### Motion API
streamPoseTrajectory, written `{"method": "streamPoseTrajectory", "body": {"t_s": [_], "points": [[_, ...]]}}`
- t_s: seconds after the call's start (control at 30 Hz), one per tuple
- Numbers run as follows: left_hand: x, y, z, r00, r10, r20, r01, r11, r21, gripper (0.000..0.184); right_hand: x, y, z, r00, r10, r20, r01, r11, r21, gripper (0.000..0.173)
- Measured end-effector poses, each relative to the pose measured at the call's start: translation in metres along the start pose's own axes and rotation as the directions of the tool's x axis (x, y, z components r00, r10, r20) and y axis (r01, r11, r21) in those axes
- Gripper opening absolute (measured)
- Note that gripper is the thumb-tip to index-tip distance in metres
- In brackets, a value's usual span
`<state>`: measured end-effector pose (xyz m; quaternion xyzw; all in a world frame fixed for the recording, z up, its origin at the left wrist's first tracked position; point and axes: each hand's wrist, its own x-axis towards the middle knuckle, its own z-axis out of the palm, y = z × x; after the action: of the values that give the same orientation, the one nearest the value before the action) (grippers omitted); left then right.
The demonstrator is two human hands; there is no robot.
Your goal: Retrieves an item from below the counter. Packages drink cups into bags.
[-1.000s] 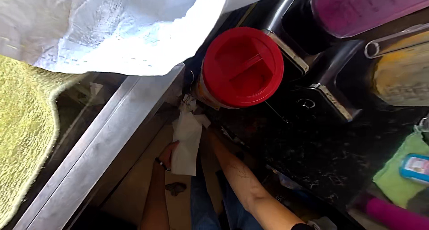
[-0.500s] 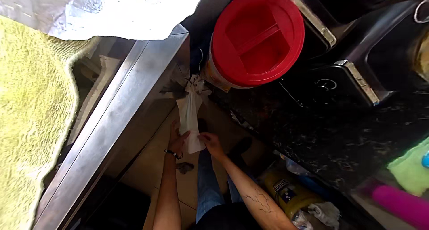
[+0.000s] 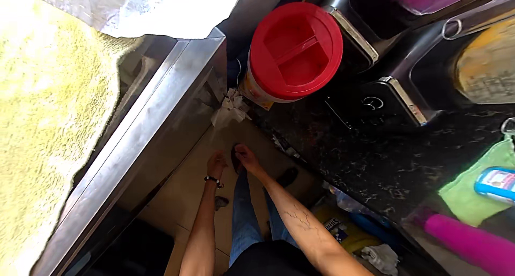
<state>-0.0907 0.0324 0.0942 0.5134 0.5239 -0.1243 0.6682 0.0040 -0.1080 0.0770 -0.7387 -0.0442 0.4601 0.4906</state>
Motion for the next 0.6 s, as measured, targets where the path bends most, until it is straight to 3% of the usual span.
{"method": "streamPoseTrajectory", "body": {"t_s": [0.07,0.13,0.2,0.23,0.33,0.37,0.43,0.5,0.6], "points": [[0.032,0.005,-0.003,0.995,0.055,-0.086,-0.037,0.979,0.203,0.044,0.018,-0.008,0.002,0.999,0.032,-0.03,-0.032,0.999,0.01,0.03],[0.069,0.016,-0.005,0.97,0.122,-0.209,-0.039,0.931,0.364,0.078,0.018,-0.019,0.005,0.992,0.092,-0.086,-0.086,0.994,0.07,0.029],[0.099,0.028,-0.002,0.947,0.145,-0.286,0.002,0.888,0.459,0.091,0.002,-0.016,0.005,0.99,0.119,-0.071,-0.112,0.989,0.095,0.03],[0.112,0.03,0.0,0.95,0.149,-0.275,0.014,0.857,0.515,0.086,-0.01,-0.009,0.002,0.99,0.136,-0.04,-0.132,0.988,0.082,0.03],[0.123,0.03,0.008,0.965,0.161,-0.208,0.01,0.768,0.64,0.043,-0.045,0.027,-0.013,0.98,0.196,0.043,-0.195,0.98,-0.023,0.031],[0.119,0.03,0.01,0.957,0.186,-0.22,0.007,0.748,0.664,0.038,-0.053,0.039,-0.019,0.974,0.219,0.066,-0.213,0.973,-0.084,0.032],[0.1,0.03,0.013,0.928,0.248,-0.279,0.013,0.725,0.689,0.038,-0.065,0.049,-0.028,0.962,0.25,0.113,-0.228,0.958,-0.176,0.033],[0.089,0.043,0.015,0.892,0.357,-0.278,-0.042,0.678,0.734,0.051,-0.066,0.041,-0.037,0.961,0.247,0.126,-0.21,0.946,-0.247,0.032],[0.088,0.049,0.02,0.87,0.405,-0.28,-0.045,0.632,0.774,0.061,-0.082,0.044,-0.04,0.973,0.214,0.089,-0.179,0.938,-0.296,0.027]]}}
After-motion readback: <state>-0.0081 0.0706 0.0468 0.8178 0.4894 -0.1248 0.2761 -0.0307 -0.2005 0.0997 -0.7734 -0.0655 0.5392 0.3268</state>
